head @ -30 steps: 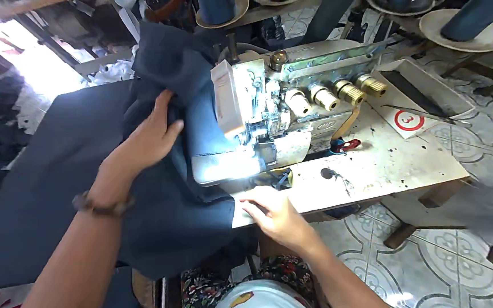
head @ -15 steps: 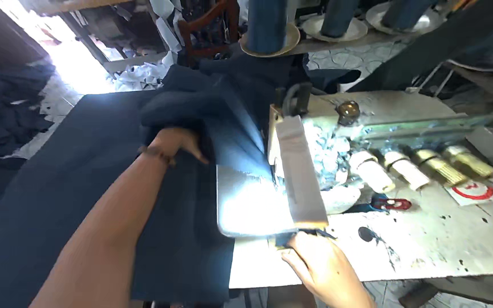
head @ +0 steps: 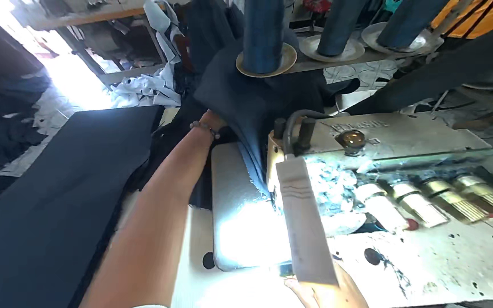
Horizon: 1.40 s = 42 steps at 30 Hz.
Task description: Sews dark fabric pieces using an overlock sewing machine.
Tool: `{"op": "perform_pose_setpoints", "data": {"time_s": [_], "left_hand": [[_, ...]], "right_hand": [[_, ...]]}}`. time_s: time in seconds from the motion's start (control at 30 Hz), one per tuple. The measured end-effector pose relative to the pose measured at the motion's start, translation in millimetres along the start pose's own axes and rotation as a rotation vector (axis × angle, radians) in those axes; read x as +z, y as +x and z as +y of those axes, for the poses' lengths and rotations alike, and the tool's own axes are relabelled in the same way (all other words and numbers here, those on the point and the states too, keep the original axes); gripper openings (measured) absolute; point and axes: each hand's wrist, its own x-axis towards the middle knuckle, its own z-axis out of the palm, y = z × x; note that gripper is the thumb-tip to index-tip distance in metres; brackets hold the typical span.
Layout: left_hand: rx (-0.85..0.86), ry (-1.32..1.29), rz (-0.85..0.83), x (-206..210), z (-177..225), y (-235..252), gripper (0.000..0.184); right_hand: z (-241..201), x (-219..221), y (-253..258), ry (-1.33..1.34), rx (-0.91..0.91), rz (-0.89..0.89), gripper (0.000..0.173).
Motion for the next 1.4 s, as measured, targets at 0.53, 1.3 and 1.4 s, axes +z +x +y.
{"op": "perform_pose_setpoints", "data": {"time_s": [0.53,1.3,1.4], "left_hand": [[-0.316,0.073,0.304,-3.7,-213.1,-338.6,0.049],[-0.240,-0.201,0.412,-30.5,-129.4,-390.6,0.033],[-0.066,-0.290,0.291,7.0,-97.8,-419.2,0.028]], "right_hand": [[13.7,22.5,-2.4,0.128,-0.163,0.260,0.031],[-103.5,15.3,-14.7,1.296,0.283,-0.099,0.029],[-141.3,40.5,10.1,1.612,0.217,-0.628,0.061]]}}
